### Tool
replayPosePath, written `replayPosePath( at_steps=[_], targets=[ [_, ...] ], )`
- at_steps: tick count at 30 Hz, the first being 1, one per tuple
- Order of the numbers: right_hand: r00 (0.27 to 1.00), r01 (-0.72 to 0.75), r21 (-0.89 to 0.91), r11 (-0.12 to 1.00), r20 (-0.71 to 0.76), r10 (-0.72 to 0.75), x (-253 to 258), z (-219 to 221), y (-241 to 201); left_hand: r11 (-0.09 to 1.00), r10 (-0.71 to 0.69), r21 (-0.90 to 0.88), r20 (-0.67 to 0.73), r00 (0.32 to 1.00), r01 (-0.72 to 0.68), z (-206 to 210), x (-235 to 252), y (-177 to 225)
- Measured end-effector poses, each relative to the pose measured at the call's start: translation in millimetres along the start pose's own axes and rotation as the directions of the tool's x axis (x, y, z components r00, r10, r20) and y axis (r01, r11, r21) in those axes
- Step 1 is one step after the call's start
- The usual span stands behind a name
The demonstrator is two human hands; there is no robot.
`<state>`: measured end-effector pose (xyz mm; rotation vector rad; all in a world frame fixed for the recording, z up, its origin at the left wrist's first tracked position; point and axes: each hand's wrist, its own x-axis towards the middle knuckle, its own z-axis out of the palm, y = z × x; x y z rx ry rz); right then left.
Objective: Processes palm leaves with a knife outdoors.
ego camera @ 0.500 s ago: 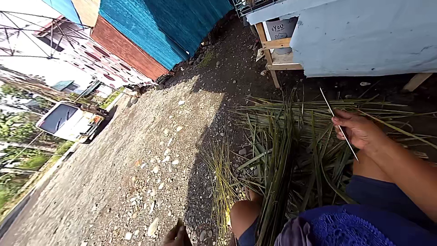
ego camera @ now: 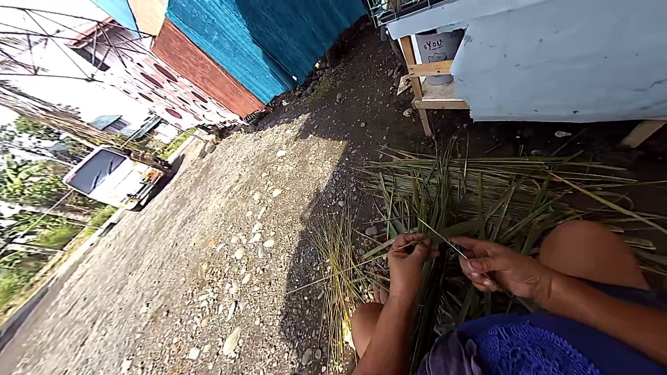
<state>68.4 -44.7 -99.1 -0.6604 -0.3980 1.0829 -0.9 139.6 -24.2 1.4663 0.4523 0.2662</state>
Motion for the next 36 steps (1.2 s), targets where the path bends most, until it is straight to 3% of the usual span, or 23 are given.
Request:
replayPosePath(
  at_steps=[5,13,18,23,28,32,34,36],
  targets=[
    [0.986,0.156,0.197,0.968,-0.093,-0.14,-3.5,-15.1,-2.3,0.987,-0.01,-0.161,0.052,0.999,0.018,14.4,-11.1,-8.9],
    [0.947,0.238,0.135,0.962,-0.251,-0.199,-5.9,-22.2,-12.9,0.97,0.245,0.006,0.029,0.969,-0.245,5.0,-21.4,-16.7],
    [0.964,0.141,-0.17,0.975,-0.202,-0.174,-11.5,-7.5,-15.6,0.875,0.439,0.158,0.14,0.887,-0.458,4.7,-20.9,-30.4],
    [0.987,0.072,-0.435,0.898,-0.101,-0.128,-12.8,7.2,-13.2,0.699,0.567,0.361,0.246,0.786,-0.617,2.1,-20.4,-36.5],
    [0.979,0.087,-0.483,0.871,-0.12,-0.165,-9.1,-0.4,-10.0,0.565,0.586,0.476,0.344,0.734,-0.674,1.2,-27.9,-28.9],
    [0.953,-0.002,-0.396,0.918,-0.278,-0.118,-1.2,-25.5,-10.4,0.555,0.553,0.494,0.383,0.74,-0.67,0.3,-33.4,-27.9],
    [0.881,-0.109,-0.353,0.929,-0.467,-0.074,4.7,-50.7,-12.6,0.551,0.526,0.509,0.402,0.749,-0.661,0.7,-38.1,-26.8],
    [0.823,-0.19,-0.371,0.909,-0.565,-0.058,8.0,-71.9,-13.4,0.527,0.495,0.541,0.431,0.754,-0.655,1.0,-41.6,-29.4]
  ],
)
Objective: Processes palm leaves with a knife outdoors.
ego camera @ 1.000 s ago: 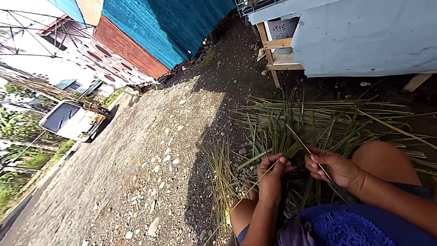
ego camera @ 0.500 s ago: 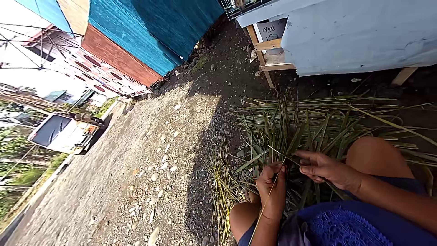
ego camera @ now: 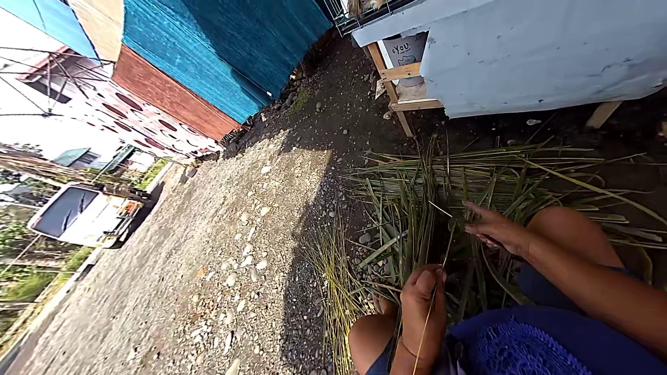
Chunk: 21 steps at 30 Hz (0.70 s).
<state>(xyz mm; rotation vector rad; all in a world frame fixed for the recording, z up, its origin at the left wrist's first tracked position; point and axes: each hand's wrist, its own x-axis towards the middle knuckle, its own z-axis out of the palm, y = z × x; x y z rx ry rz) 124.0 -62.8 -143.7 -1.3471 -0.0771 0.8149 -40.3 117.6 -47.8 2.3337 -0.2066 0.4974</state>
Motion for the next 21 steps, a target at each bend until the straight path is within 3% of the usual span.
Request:
replayPosePath(
  at_steps=[4,7,9,11,14,19,21],
  targets=[
    [0.994,0.103,-0.326,0.94,0.008,-0.106,6.1,2.9,8.0,0.998,-0.055,0.018,0.05,0.997,0.054,5.3,-4.8,-4.1],
    [0.997,0.08,-0.417,0.905,0.038,-0.071,10.1,7.1,15.2,0.998,-0.058,0.04,0.079,0.995,0.055,7.2,-4.6,-3.5],
    [0.999,-0.05,-0.284,0.958,-0.035,0.041,6.5,12.1,14.6,0.996,-0.077,0.059,0.075,0.994,0.072,4.2,-2.7,-3.4],
    [0.987,-0.161,0.069,0.985,0.006,0.161,3.5,8.7,13.4,0.989,-0.145,0.041,0.03,0.989,0.143,-2.2,-1.1,-8.2],
    [0.97,-0.243,0.44,0.865,0.127,0.208,3.9,1.0,15.7,0.944,-0.316,-0.118,-0.065,0.946,0.308,-9.9,0.0,-23.1],
    [0.936,-0.347,0.645,0.681,0.284,0.208,4.0,-4.3,17.1,0.762,-0.589,-0.397,-0.095,0.803,0.512,-18.8,6.6,-25.1],
    [0.934,-0.347,0.621,0.703,0.296,0.2,3.8,-7.8,17.2,0.736,-0.607,-0.429,-0.076,0.791,0.523,-20.8,6.4,-26.2]
  ],
)
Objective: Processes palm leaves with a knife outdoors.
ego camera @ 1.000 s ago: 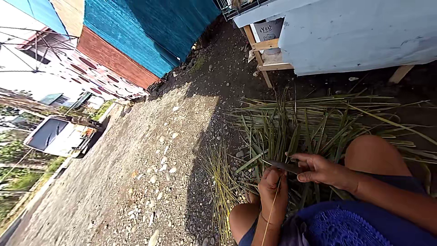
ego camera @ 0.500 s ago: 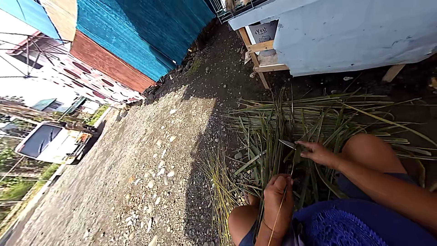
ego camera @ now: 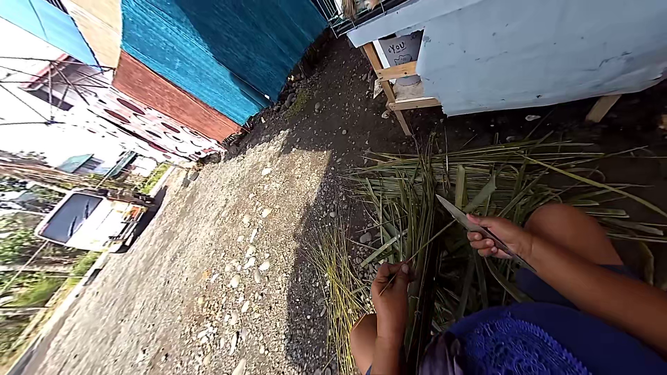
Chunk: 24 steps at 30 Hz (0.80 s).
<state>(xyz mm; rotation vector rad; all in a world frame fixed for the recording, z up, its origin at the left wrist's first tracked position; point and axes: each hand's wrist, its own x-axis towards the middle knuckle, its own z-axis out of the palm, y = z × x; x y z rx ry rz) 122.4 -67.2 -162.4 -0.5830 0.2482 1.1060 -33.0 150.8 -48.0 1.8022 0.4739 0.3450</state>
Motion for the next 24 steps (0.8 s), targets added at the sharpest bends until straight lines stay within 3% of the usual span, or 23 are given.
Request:
replayPosePath(
  at_steps=[2,4,6,10,12,15,17,19,24],
  targets=[
    [0.997,0.064,-0.211,0.975,-0.032,-0.072,-2.6,2.0,-1.6,0.997,0.07,0.011,0.059,0.996,-0.07,0.0,-1.9,0.3],
    [0.98,0.115,-0.509,0.853,-0.08,-0.18,-3.5,7.0,0.2,0.97,0.217,0.084,0.144,0.966,-0.23,4.0,-5.6,-0.8],
    [0.968,0.105,-0.698,0.708,-0.092,-0.234,-1.2,9.1,4.1,0.91,0.345,0.154,0.23,0.91,-0.384,10.7,-9.9,0.0],
    [0.931,0.178,-0.837,0.518,-0.027,-0.363,3.4,8.0,11.7,0.82,0.42,0.255,0.34,0.841,-0.513,19.3,-18.4,6.3],
    [0.898,0.213,-0.905,0.368,0.033,-0.439,5.7,6.7,12.1,0.771,0.437,0.302,0.39,0.81,-0.561,21.6,-22.6,7.7],
    [0.885,0.162,-0.955,0.25,0.028,-0.465,12.5,8.8,16.5,0.641,0.473,0.372,0.497,0.727,-0.671,29.6,-29.9,5.1],
    [0.9,0.075,-0.952,0.296,-0.063,-0.432,15.0,12.5,17.5,0.571,0.485,0.402,0.539,0.689,-0.716,35.6,-33.0,2.9],
    [0.904,0.008,-0.9,0.437,-0.18,-0.387,17.4,15.3,17.5,0.555,0.482,0.417,0.544,0.687,-0.72,37.7,-33.4,1.2],
    [0.93,-0.082,-0.742,0.665,-0.297,-0.216,16.0,16.0,11.8,0.612,0.43,0.472,0.476,0.767,-0.635,31.4,-29.0,-1.3]
  ],
)
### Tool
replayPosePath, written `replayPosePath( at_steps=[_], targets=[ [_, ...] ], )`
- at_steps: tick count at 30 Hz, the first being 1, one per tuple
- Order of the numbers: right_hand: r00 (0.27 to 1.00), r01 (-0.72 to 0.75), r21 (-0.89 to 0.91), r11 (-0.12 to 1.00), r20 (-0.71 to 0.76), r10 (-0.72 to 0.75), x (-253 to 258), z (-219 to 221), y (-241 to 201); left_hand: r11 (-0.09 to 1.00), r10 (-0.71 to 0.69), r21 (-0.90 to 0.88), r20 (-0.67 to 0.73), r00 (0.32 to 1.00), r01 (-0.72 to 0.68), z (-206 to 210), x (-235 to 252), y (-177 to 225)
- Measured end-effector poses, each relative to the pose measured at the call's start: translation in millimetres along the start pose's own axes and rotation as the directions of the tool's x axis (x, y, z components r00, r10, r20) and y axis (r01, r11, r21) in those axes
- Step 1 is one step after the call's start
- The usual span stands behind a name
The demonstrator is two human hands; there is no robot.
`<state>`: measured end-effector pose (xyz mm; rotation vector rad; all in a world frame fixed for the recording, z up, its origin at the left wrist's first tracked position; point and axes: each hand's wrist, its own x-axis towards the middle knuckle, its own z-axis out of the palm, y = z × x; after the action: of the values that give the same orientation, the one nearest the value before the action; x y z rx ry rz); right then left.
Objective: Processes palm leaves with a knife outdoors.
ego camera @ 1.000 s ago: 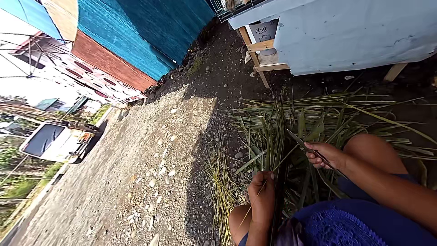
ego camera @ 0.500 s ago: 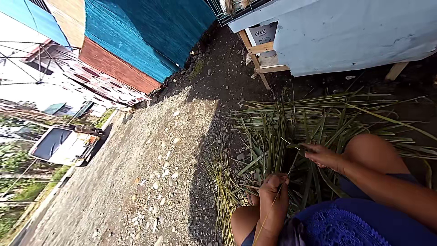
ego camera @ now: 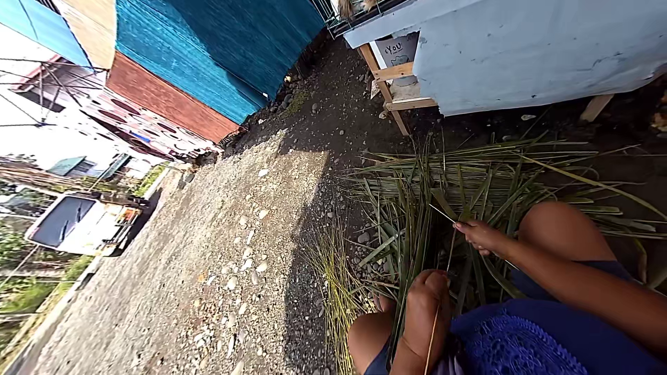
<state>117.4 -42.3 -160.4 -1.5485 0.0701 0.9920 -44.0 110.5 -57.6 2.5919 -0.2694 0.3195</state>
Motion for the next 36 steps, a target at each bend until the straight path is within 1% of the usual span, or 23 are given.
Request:
replayPosePath(
  at_steps=[3,5,6,7,9,10,12,14,16,17,18,19,20,21,22,23,24,25,26,30,32,34,36],
  targets=[
    [0.992,-0.124,0.235,0.964,-0.006,0.129,6.3,0.7,2.8,0.996,0.089,0.031,0.024,0.996,-0.089,5.8,-1.1,4.9],
    [0.974,-0.188,0.302,0.934,-0.062,0.217,15.0,-6.2,5.3,0.99,0.137,0.017,0.03,0.99,-0.138,4.2,-0.4,11.7],
    [0.963,-0.21,0.324,0.922,-0.096,0.253,18.4,-11.8,5.9,0.992,0.125,0.004,0.012,0.992,-0.125,-1.0,1.4,15.0],
    [0.953,-0.231,0.351,0.907,-0.105,0.283,19.8,-15.8,5.7,0.997,0.081,-0.012,-0.021,0.996,-0.081,-8.0,3.3,15.7],
    [0.94,-0.281,0.39,0.877,-0.073,0.334,18.2,-18.2,5.4,0.992,-0.082,-0.109,-0.126,0.989,0.068,-19.0,6.8,7.2],
    [0.933,-0.305,0.398,0.865,-0.06,0.356,16.6,-16.4,6.1,0.968,-0.184,-0.205,-0.169,0.968,0.148,-21.5,8.0,-1.3],
    [0.92,-0.339,0.405,0.849,-0.046,0.39,11.2,-10.1,7.8,0.898,-0.334,-0.369,-0.221,0.916,0.239,-23.9,9.0,-16.9],
    [0.92,-0.346,0.409,0.844,-0.028,0.391,1.9,-4.9,6.6,0.888,-0.359,-0.383,-0.231,0.904,0.255,-25.7,8.8,-25.5],
    [0.944,-0.297,0.44,0.847,0.0,0.331,-11.1,-0.4,1.9,0.929,-0.314,-0.274,-0.221,0.923,0.25,-25.4,7.4,-29.6],
    [0.965,-0.248,0.468,0.848,0.04,0.26,-18.9,1.0,-0.9,0.95,-0.278,-0.207,-0.207,0.938,0.235,-25.1,6.7,-30.2],
    [0.981,-0.193,0.501,0.844,0.111,0.159,-27.5,1.9,-3.3,0.97,-0.225,-0.14,-0.193,0.955,0.2,-25.4,6.6,-30.1],
    [0.978,-0.14,0.527,0.838,0.203,0.035,-35.8,2.6,-5.5,0.986,-0.162,-0.074,-0.183,0.97,0.151,-25.9,7.0,-29.8],
    [0.946,-0.091,0.536,0.84,0.31,-0.095,-43.8,3.3,-8.0,0.995,-0.1,-0.021,-0.176,0.979,0.098,-26.2,7.7,-29.1],
    [0.888,-0.043,0.527,0.849,0.409,-0.209,-50.7,4.6,-10.3,0.999,-0.045,0.02,-0.172,0.984,0.049,-25.9,8.7,-28.3],
    [0.826,0.0,0.509,0.861,0.485,-0.287,-56.5,7.1,-12.9,0.999,-0.003,0.047,-0.168,0.986,0.011,-25.2,9.6,-26.9],
    [0.777,0.036,0.493,0.869,0.533,-0.334,-61.9,10.5,-15.9,0.997,0.037,0.067,-0.164,0.986,-0.026,-24.3,10.5,-25.5],
    [0.746,0.062,0.48,0.875,0.561,-0.36,-66.5,14.5,-18.6,0.995,0.075,0.084,-0.161,0.984,-0.062,-23.5,11.3,-24.1],
    [0.731,0.075,0.474,0.877,0.572,-0.372,-69.9,18.2,-20.4,0.99,0.113,0.097,-0.155,0.981,-0.098,-23.1,11.8,-22.6],
    [0.732,0.075,0.469,0.88,0.573,-0.368,-73.0,21.2,-22.1,0.984,0.152,0.113,-0.142,0.978,-0.137,-23.4,12.2,-21.1],
    [0.761,0.004,0.486,0.874,0.565,-0.318,-76.0,26.3,-22.5,0.94,0.283,0.212,-0.041,0.958,-0.269,-29.0,12.8,-14.4],
    [0.773,-0.007,0.494,0.87,0.554,-0.309,-75.9,26.3,-22.6,0.93,0.297,0.225,-0.001,0.955,-0.289,-32.5,12.6,-11.4],
    [0.778,0.002,0.508,0.861,0.541,-0.321,-75.6,27.4,-23.1,0.923,0.312,0.233,0.007,0.95,-0.305,-34.3,12.7,-10.2],
    [0.804,-0.007,0.548,0.836,0.5,-0.321,-72.1,27.1,-24.6,0.913,0.337,0.243,0.006,0.942,-0.328,-35.8,13.0,-8.6]
  ],
)
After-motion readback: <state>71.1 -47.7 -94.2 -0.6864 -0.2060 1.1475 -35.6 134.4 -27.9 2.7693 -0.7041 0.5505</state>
